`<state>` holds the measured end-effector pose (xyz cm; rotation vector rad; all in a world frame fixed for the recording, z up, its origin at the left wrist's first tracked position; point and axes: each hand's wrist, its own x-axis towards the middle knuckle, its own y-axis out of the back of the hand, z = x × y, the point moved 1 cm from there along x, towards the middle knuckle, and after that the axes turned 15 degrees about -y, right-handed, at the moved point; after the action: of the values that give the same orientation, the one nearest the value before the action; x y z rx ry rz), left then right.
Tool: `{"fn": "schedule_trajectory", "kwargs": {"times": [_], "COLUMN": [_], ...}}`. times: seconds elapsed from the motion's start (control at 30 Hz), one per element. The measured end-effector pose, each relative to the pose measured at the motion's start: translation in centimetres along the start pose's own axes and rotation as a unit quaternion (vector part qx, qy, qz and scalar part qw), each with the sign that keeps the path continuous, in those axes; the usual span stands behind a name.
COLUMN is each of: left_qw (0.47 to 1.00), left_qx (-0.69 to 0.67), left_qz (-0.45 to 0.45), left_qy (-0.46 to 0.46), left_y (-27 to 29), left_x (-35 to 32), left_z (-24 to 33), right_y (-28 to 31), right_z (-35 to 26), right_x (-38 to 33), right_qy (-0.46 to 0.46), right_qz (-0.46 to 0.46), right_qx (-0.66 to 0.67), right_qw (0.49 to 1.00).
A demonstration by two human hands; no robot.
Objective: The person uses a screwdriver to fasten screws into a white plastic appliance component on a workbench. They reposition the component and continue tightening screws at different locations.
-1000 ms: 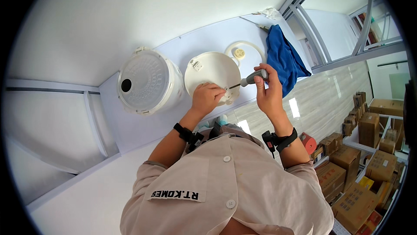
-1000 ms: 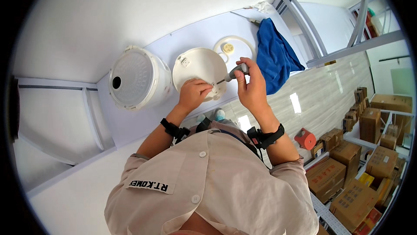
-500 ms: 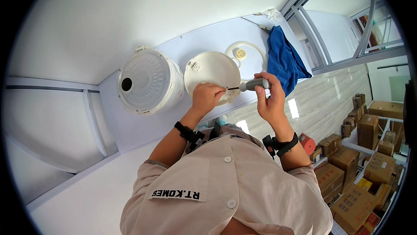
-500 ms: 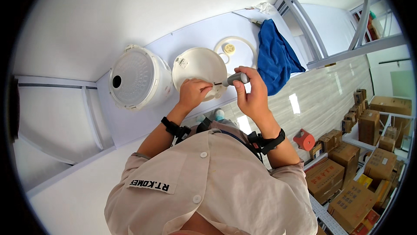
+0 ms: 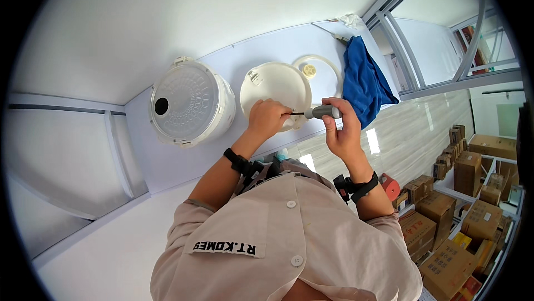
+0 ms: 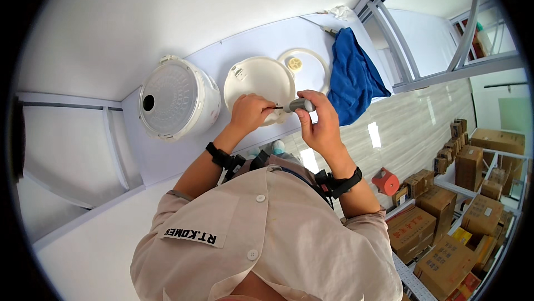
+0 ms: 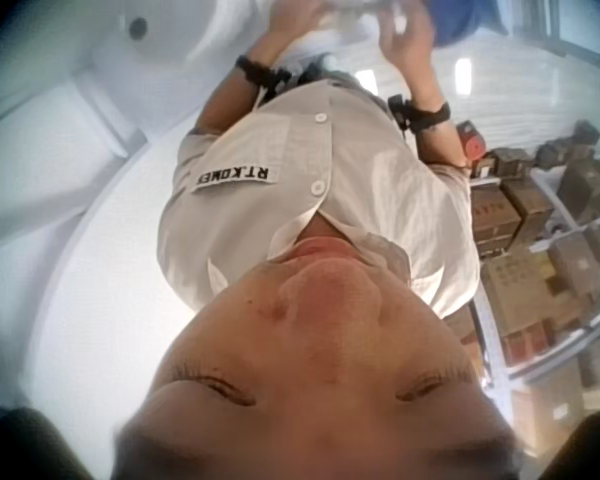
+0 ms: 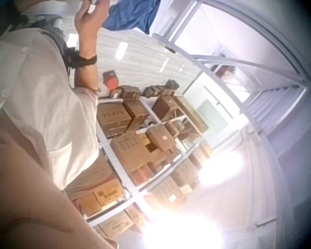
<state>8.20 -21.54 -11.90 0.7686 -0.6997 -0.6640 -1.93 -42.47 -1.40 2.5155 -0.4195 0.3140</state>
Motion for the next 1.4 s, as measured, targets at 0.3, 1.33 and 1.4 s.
{"fn": "schedule_trajectory", "kwargs": {"times": [0.3, 1.33, 1.4], "left_qw": [0.999, 1.0, 1.0], "left_qx": [-0.012, -0.004, -0.005], "left_qz": [-0.047, -0.024, -0.025], "left_qy": [0.012, 0.003, 0.01], "left_y": [0.2, -0.2, -0.3], "left_x": [1.1, 0.9, 0.9], "left_z": [-0.5, -0.7, -0.6], "right_y": [0.3, 1.6, 1.7], "right_z": [-0.3, -2.7, -3.5], "right_x": [0.2, 1.6, 1.7], "right_qy": [0.088, 0.039, 0.035], "right_qz": [-0.056, -0.162, -0.18], "right_qx": [-0.003, -0.048, -0.059], "right_qw": [0.995, 0.985, 0.981]}}
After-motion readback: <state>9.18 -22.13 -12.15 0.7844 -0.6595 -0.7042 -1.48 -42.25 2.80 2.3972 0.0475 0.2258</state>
